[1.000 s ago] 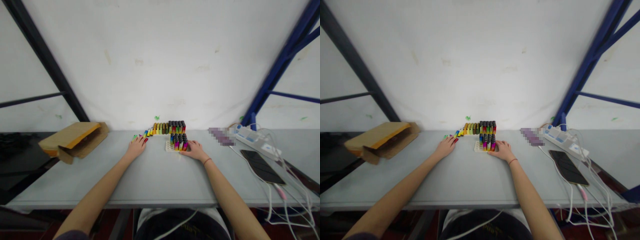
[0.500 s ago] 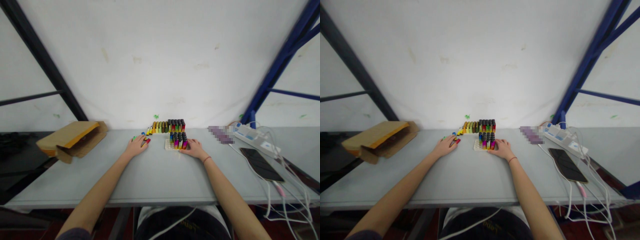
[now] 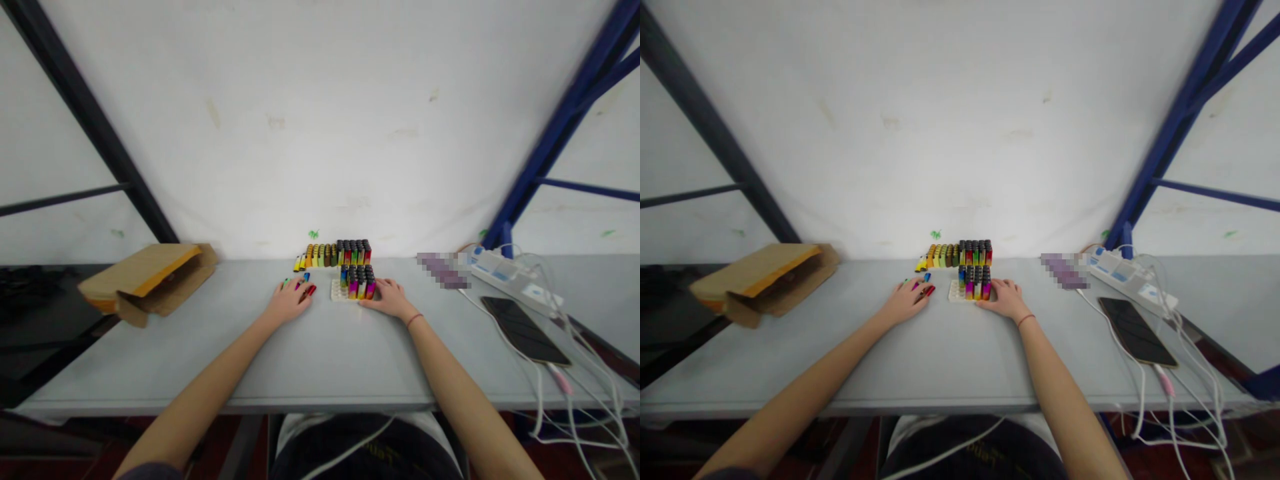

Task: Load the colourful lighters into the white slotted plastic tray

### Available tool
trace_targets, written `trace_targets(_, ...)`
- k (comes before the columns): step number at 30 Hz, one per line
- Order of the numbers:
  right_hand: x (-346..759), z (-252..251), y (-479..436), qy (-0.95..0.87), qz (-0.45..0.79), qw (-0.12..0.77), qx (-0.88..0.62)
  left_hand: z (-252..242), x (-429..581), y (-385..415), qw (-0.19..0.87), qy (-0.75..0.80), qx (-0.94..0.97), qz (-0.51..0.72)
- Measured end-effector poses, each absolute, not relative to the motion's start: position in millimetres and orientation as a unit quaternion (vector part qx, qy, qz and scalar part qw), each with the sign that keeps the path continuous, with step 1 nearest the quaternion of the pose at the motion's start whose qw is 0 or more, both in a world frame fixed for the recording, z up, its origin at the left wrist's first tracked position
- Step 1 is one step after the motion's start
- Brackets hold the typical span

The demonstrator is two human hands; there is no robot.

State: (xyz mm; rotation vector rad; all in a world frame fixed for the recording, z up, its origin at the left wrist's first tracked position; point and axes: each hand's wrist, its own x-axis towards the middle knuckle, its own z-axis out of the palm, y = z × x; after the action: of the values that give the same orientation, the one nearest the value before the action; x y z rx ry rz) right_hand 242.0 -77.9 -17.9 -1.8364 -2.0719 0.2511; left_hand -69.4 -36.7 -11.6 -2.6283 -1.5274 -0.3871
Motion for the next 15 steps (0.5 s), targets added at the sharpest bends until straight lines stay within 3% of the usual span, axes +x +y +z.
trace_targets(6,242.5,-18.7,-77.0,-0.733,0.092,0.179,-0.649,-12.0,-48.5,-33.1,0.068,-0.560,-0.816,-0.122)
trace_targets(10,242.3,-19.7,-76.3,-0.732,0.091,0.181,-0.651,-11.5,-43.0,-32.4,0.119,-0.555,-0.810,-0.146)
trace_targets(15,241.7,-19.3,-76.0,-0.732,0.090,0.179,-0.651,-8.0,-32.9,-39.0,0.112,-0.535,-0.826,-0.135)
